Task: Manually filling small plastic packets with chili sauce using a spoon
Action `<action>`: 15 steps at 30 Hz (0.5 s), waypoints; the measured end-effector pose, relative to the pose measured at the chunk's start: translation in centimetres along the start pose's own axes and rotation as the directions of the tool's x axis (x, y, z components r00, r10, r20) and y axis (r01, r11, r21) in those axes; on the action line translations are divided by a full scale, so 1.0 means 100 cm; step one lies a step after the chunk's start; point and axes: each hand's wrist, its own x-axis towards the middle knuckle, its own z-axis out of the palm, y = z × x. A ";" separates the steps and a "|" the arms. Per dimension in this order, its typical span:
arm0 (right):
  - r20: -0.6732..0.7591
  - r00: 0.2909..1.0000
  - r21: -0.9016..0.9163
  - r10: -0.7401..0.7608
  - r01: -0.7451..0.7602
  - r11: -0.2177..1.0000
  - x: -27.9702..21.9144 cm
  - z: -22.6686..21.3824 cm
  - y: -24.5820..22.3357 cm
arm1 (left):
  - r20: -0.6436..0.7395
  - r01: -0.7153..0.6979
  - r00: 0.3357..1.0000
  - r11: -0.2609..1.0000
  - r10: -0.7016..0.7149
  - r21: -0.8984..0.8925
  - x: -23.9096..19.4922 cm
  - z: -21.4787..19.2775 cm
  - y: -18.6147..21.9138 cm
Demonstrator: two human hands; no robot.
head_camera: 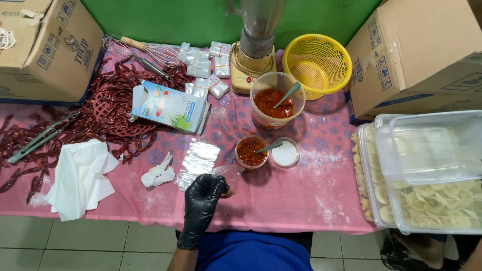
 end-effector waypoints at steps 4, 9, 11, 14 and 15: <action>0.005 0.999 -0.019 0.043 -0.043 0.999 -0.050 0.013 -0.068 | 0.007 0.003 1.000 1.000 -0.003 -0.026 0.002 -0.003 -0.010; 0.048 0.999 -0.016 -0.013 0.014 1.000 -0.119 0.045 -0.195 | 0.050 -0.007 0.999 1.000 0.007 -0.019 0.002 0.003 0.007; 0.255 0.959 -0.141 -0.127 0.166 0.976 -0.120 0.055 -0.224 | 0.044 -0.010 0.999 1.000 0.010 0.004 0.002 0.004 0.010; 0.334 0.929 -0.369 -0.158 0.283 0.885 -0.097 0.085 -0.223 | 0.041 -0.008 0.999 1.000 0.008 0.002 -0.002 0.006 0.011; 0.335 0.928 -0.369 -0.160 0.286 0.884 -0.089 0.098 -0.213 | 0.038 -0.010 0.999 1.000 0.010 0.001 -0.003 0.007 0.013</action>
